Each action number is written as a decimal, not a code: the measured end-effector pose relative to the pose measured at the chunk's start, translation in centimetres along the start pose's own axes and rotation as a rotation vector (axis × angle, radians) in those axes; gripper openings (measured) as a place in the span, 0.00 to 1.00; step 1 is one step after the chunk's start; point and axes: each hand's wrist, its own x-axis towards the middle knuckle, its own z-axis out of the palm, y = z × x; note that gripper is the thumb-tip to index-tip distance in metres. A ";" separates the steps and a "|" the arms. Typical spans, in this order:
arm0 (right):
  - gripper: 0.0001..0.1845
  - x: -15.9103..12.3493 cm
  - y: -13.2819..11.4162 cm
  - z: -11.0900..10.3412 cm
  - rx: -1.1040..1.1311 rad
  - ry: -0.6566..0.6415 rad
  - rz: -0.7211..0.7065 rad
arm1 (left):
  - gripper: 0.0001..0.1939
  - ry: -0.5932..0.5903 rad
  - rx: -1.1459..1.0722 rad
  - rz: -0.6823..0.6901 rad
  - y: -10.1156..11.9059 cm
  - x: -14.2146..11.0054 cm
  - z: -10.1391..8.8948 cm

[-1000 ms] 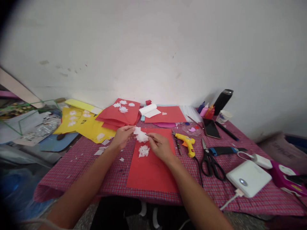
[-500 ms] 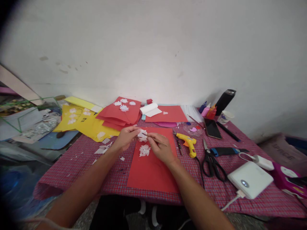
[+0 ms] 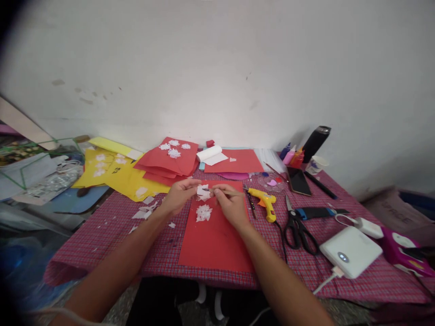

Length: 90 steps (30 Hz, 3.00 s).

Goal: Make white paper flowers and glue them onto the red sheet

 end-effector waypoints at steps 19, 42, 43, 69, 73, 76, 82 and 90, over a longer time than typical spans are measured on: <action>0.15 0.4 0.4 0.0 0.205 -0.001 0.123 | 0.17 -0.032 -0.203 -0.162 0.2 -0.5 0.5; 0.15 0.4 0.6 -0.1 0.302 -0.014 0.187 | 0.15 -0.138 -0.074 -0.131 -0.5 -1.0 1.0; 0.13 0.4 0.5 -0.1 0.276 -0.011 0.175 | 0.15 -0.142 -0.076 -0.135 -0.5 -1.1 1.0; 0.12 0.3 0.8 -0.2 0.289 -0.035 0.164 | 0.14 -0.216 -0.128 -0.205 0.1 -1.3 0.9; 0.10 0.2 0.7 -0.1 0.282 -0.012 0.137 | 0.14 -0.215 -0.113 -0.215 0.2 -1.4 1.0; 0.09 0.2 0.6 -0.3 0.293 0.028 0.125 | 0.14 -0.205 -0.108 -0.214 0.0 -1.4 0.9; 0.07 0.9 0.6 -1.2 0.367 0.201 0.096 | 0.14 -0.134 0.000 -0.125 0.3 -0.9 0.3; 0.06 1.1 0.9 -1.3 0.372 0.203 0.115 | 0.09 -0.103 0.522 -0.014 3.0 -4.9 -3.4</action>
